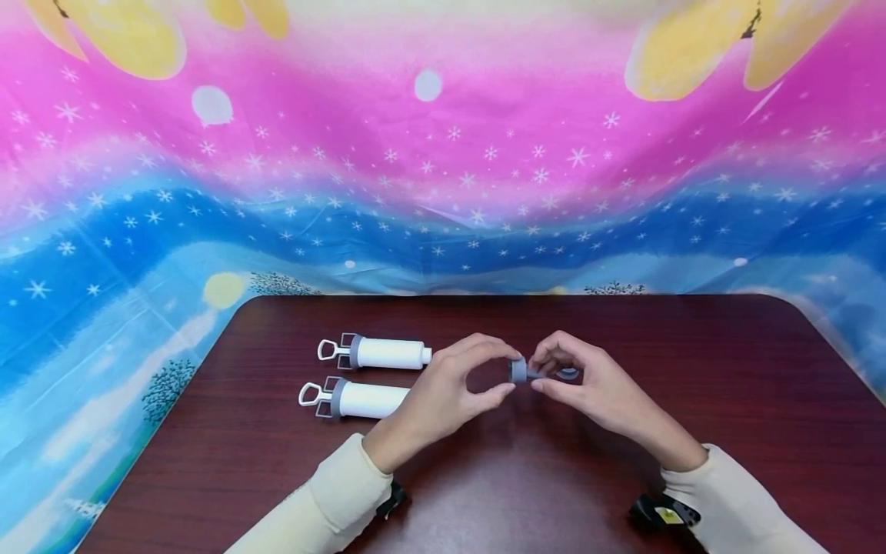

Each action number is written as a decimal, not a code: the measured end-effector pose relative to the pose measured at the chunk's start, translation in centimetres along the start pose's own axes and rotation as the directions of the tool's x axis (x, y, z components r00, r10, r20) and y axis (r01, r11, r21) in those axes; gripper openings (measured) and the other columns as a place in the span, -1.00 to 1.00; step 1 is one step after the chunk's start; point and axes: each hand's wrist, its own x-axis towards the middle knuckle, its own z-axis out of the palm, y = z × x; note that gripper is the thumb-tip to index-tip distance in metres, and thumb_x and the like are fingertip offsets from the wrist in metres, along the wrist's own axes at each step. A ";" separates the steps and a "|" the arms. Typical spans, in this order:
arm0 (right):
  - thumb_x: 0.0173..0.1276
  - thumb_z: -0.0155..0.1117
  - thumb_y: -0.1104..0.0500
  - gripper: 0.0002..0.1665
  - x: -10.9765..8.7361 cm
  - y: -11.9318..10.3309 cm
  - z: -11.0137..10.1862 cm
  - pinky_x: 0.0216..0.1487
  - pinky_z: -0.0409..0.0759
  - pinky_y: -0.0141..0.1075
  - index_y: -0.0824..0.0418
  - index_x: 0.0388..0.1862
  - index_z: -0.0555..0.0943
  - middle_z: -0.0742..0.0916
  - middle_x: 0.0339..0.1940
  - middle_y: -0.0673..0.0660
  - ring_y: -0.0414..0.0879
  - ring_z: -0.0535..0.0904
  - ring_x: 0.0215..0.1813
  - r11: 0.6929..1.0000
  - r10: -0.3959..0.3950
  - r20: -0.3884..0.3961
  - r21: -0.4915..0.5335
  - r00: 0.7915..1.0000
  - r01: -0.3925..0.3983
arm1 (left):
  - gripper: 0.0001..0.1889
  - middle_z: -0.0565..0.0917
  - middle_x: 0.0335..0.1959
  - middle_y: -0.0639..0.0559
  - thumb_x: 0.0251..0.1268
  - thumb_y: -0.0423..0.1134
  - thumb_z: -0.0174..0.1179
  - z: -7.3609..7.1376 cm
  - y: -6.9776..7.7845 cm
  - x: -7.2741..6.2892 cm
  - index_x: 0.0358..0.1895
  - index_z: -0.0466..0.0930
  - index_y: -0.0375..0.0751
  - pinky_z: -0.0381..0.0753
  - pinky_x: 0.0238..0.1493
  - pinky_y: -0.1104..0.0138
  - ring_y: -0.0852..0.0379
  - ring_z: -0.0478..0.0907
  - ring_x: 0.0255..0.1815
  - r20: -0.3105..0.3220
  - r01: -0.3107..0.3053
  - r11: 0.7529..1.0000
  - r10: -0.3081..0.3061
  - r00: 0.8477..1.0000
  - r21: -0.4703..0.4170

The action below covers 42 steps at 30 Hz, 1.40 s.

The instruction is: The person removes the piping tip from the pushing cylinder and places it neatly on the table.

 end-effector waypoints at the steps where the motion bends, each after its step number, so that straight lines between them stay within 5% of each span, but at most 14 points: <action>1: 0.43 0.44 0.25 -0.78 -0.1 0.0 0.0 -0.09 0.65 -0.30 0.10 -0.02 0.62 0.76 -0.14 0.01 -0.25 0.70 -0.14 1.000 0.002 -0.002 -0.004 1.000 -0.002 | -0.64 0.72 0.05 0.14 0.30 -0.31 0.47 0.0 0.0 0.0 0.14 0.69 -0.05 0.59 0.33 0.37 0.27 0.65 0.16 -0.003 0.006 1.000 -0.006 1.000 -0.012; 11: 0.42 0.43 0.28 -0.80 -0.4 0.0 -0.2 -0.13 0.65 -0.29 0.08 -0.07 0.63 0.74 -0.21 -0.01 -0.25 0.68 -0.19 0.999 0.023 -0.017 -0.025 1.000 -0.023 | -0.63 0.73 0.04 0.15 0.31 -0.31 0.46 -0.3 -0.1 -0.1 0.17 0.71 -0.08 0.67 0.23 0.07 0.09 0.71 0.09 0.012 0.157 0.979 -0.157 0.988 -0.130; 15: 0.43 0.42 0.28 -0.83 -0.4 0.0 -0.1 -0.15 0.64 -0.30 0.08 -0.10 0.63 0.74 -0.23 -0.01 -0.24 0.68 -0.21 1.000 0.020 -0.016 -0.011 1.000 -0.020 | -0.63 0.74 0.04 0.16 0.33 -0.30 0.45 -0.3 -0.1 -0.1 0.18 0.71 -0.02 0.67 0.25 0.14 0.13 0.71 0.08 0.013 0.191 0.971 -0.191 0.981 -0.142; 23: 0.45 0.38 0.31 -0.88 -0.3 -0.1 0.0 -0.21 0.63 -0.32 0.09 -0.17 0.64 0.75 -0.25 0.11 -0.21 0.65 -0.23 0.999 0.025 -0.007 0.026 1.000 -0.025 | -0.62 0.73 0.04 0.10 0.34 -0.35 0.43 -0.4 0.0 -0.3 0.20 0.70 -0.14 0.67 0.22 0.36 0.19 0.74 0.06 0.030 0.215 0.953 -0.214 0.976 -0.212; 37: 0.45 0.37 0.33 -0.85 -0.2 -0.2 0.0 -0.21 0.63 -0.32 0.07 -0.17 0.66 0.74 -0.22 -0.03 -0.23 0.65 -0.20 0.999 0.036 -0.003 0.016 0.999 -0.036 | -0.61 0.74 0.05 0.03 0.32 -0.34 0.45 -0.4 0.0 -0.5 0.20 0.72 -0.09 0.71 0.17 0.31 0.16 0.75 0.00 0.055 0.259 0.932 -0.254 0.966 -0.254; 42: 0.46 0.38 0.30 -0.88 -0.2 -0.2 0.1 -0.20 0.65 -0.32 0.07 -0.17 0.66 0.75 -0.21 0.08 -0.24 0.66 -0.20 0.999 0.029 0.003 0.022 1.000 -0.029 | -0.63 0.75 0.03 0.03 0.32 -0.33 0.45 -0.4 0.0 -0.5 0.19 0.73 -0.10 0.72 0.15 0.30 0.16 0.75 -0.01 0.054 0.260 0.930 -0.254 0.966 -0.261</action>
